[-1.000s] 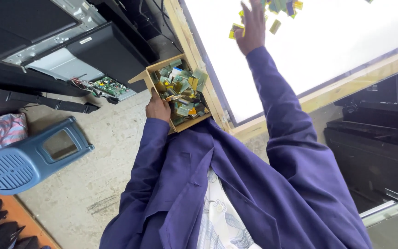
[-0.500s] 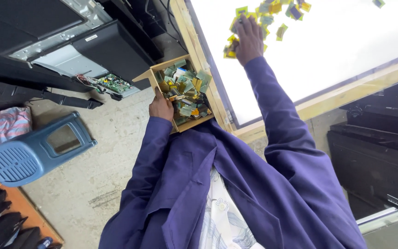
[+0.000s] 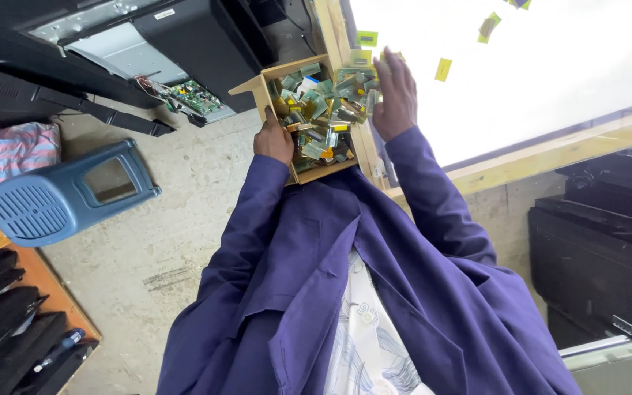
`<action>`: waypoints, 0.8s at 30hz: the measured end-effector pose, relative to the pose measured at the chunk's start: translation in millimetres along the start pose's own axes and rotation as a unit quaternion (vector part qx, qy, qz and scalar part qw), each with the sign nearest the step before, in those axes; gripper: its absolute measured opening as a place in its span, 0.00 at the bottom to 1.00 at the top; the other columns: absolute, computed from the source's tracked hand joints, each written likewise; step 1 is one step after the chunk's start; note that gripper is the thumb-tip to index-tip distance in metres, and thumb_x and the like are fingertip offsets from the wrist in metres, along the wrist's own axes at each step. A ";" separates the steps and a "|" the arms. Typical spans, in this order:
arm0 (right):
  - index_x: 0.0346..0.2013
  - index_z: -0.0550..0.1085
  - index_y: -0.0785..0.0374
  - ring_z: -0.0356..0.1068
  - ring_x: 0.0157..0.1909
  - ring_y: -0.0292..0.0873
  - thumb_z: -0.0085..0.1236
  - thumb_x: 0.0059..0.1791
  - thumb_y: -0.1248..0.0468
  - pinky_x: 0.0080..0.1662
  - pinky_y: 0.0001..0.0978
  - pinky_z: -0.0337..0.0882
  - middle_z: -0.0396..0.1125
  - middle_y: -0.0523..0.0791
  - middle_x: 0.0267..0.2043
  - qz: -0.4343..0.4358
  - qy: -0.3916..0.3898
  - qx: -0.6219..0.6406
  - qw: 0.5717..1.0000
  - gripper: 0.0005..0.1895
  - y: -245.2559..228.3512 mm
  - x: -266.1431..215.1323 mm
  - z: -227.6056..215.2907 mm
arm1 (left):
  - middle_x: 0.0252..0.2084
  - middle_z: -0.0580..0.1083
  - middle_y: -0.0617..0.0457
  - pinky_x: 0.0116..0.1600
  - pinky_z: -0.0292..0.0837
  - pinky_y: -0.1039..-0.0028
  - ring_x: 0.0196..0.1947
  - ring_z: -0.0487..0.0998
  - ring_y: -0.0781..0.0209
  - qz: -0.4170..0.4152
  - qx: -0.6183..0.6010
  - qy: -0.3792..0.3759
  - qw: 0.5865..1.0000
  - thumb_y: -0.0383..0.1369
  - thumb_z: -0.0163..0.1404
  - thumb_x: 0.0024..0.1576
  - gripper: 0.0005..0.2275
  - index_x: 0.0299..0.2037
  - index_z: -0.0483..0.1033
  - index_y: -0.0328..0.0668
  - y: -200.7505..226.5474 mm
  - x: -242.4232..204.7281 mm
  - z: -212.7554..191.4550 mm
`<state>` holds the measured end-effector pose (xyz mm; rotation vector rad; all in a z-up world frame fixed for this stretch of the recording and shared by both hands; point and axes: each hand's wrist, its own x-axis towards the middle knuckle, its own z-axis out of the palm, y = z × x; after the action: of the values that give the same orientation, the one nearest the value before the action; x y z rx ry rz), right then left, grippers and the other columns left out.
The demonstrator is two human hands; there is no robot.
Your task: Sorting and inspecting small yellow electronic components on a light table and placing them into a cardboard box.
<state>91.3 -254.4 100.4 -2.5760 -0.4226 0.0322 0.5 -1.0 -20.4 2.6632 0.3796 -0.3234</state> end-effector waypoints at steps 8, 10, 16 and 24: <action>0.65 0.58 0.63 0.46 0.70 0.64 0.58 0.39 0.72 0.66 0.59 0.55 0.48 0.58 0.70 -0.010 -0.051 -0.089 0.995 0.39 -1.3 -19.9 12.8 | 0.38 0.75 0.38 0.37 0.75 0.52 0.31 0.78 0.38 0.003 0.015 0.008 1.000 0.31 0.47 0.56 0.29 0.67 0.51 0.29 -1.9 1.3 7.9; 0.64 0.60 0.64 0.48 0.69 0.64 0.59 0.40 0.68 0.63 0.59 0.59 0.48 0.58 0.69 -0.041 -0.045 -0.100 0.993 0.38 -10.3 -28.8 22.5 | 0.39 0.75 0.38 0.37 0.75 0.52 0.31 0.78 0.38 -0.004 0.018 0.002 1.000 0.31 0.47 0.56 0.30 0.67 0.50 0.29 -2.5 0.2 9.5; 0.62 0.64 0.59 0.51 0.67 0.60 0.56 0.40 0.62 0.60 0.57 0.60 0.51 0.54 0.69 -0.084 -0.045 -0.078 0.992 0.35 -28.1 -46.2 56.9 | 0.41 0.75 0.37 0.37 0.74 0.51 0.32 0.78 0.37 -0.007 0.016 -0.001 1.000 0.32 0.48 0.57 0.30 0.68 0.49 0.30 1.4 -2.9 1.3; 0.63 0.65 0.67 0.53 0.67 0.65 0.53 0.41 0.68 0.62 0.53 0.60 0.53 0.59 0.66 -0.174 -0.051 0.050 0.982 0.34 -57.3 -70.2 90.2 | 0.43 0.75 0.30 0.38 0.80 0.52 0.36 0.81 0.34 0.028 -0.033 0.023 0.999 0.28 0.46 0.56 0.27 0.64 0.51 0.23 13.3 -13.4 -24.9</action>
<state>-1.6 -184.5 47.4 -2.3747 -0.8828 0.0599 -3.7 -4.4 10.4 2.6135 0.3245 -0.2298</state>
